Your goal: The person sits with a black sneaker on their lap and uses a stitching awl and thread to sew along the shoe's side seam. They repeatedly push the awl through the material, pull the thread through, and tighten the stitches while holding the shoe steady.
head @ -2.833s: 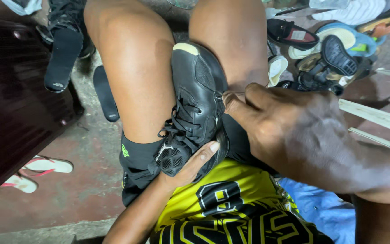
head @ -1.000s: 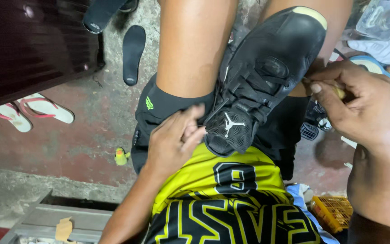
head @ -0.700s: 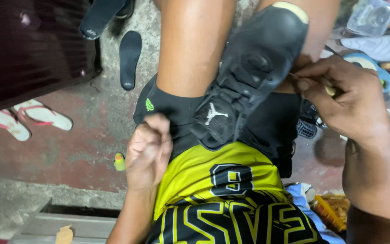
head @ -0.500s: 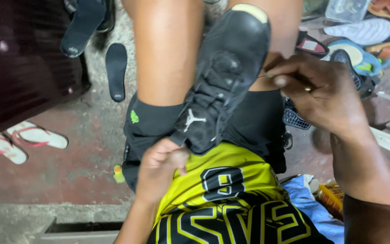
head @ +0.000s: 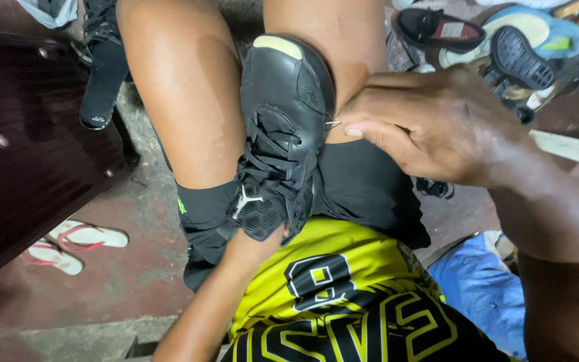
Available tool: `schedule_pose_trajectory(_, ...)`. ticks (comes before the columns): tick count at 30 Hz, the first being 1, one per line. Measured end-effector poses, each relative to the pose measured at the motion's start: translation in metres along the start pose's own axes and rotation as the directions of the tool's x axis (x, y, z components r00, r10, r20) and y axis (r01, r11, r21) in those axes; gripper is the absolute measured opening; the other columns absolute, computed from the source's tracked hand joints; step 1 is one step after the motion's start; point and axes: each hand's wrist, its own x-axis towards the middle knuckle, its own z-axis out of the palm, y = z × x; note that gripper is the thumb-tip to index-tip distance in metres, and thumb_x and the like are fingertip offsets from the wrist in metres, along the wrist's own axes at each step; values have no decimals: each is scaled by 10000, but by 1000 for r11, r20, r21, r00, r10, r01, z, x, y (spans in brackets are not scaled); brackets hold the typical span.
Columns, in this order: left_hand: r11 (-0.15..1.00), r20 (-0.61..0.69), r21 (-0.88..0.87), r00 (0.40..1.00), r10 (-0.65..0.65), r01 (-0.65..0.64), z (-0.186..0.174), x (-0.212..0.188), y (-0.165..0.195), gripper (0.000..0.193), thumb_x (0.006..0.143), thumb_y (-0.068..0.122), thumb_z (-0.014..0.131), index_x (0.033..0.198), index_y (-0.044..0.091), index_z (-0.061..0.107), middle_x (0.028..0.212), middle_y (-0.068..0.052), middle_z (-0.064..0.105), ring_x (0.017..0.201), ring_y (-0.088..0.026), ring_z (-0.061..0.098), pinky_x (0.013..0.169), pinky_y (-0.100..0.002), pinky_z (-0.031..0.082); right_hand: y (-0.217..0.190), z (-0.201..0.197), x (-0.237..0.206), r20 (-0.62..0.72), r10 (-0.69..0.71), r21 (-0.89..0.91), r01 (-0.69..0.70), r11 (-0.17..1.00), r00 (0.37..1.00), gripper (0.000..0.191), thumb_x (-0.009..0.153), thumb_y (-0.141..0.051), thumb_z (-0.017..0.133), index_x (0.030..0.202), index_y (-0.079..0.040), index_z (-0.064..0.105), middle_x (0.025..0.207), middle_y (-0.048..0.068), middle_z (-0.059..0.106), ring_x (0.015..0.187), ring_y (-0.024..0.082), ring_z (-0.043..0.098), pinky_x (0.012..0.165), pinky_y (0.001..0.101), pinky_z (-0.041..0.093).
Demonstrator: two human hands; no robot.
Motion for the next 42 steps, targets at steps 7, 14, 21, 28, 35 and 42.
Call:
schedule_pose_trajectory(7, 984, -70, -133, 989, -127, 117, -7, 44, 6, 175, 950, 70, 546, 1023, 28, 700, 959, -180, 723, 881, -347, 694, 784, -444, 548, 7, -17, 16, 152, -78, 6, 78, 997, 985, 86, 971, -155, 644, 947, -102, 707, 877, 5, 728, 679, 212, 713, 561, 355, 542)
schedule_pose_trajectory(14, 973, -87, -192, 985, -146, 127, -12, 37, 7, 186, 940, 64, 549, 1044, 38, 702, 976, -161, 731, 881, -314, 697, 782, -421, 556, 9, -30, 37, 324, -97, -90, 132, 987, 941, 194, 910, -252, 693, 806, -97, 641, 764, 28, 680, 574, 242, 651, 493, 403, 460)
schedule_pose_trajectory(21, 965, -100, -226, 983, -156, 130, -12, 38, 0, 202, 930, 57, 553, 1064, 48, 703, 994, -141, 738, 881, -282, 699, 781, -399, 565, 4, -34, 48, 394, -53, -181, 133, 974, 918, 182, 887, -221, 681, 783, -95, 601, 682, 37, 634, 522, 251, 623, 442, 403, 427)
schedule_pose_trajectory(28, 960, -118, -252, 981, -157, 123, -11, 35, -5, 223, 920, 50, 556, 1085, 58, 705, 1012, -122, 746, 881, -249, 702, 779, -377, 573, 10, -30, 42, 373, -69, -190, 149, 970, 925, 158, 885, -202, 678, 779, -109, 605, 696, 26, 639, 495, 241, 614, 421, 405, 423)
schedule_pose_trajectory(35, 954, -181, -285, 972, -147, 91, -6, 12, -8, 247, 910, 43, 559, 1106, 69, 706, 1029, -103, 753, 881, -217, 705, 778, -354, 582, -9, -8, 30, 264, -59, -438, 174, 882, 963, 184, 970, -264, 648, 978, -85, 610, 851, 64, 664, 671, 230, 678, 490, 363, 503)
schedule_pose_trajectory(42, 945, -223, -319, 964, -143, 66, 0, 7, -11, 273, 900, 36, 562, 1127, 79, 708, 1047, -84, 761, 881, -185, 708, 777, -332, 590, -19, 14, 22, 33, -165, -573, 154, 805, 986, 152, 887, -217, 660, 948, -89, 605, 897, 74, 608, 816, 200, 658, 711, 312, 547)
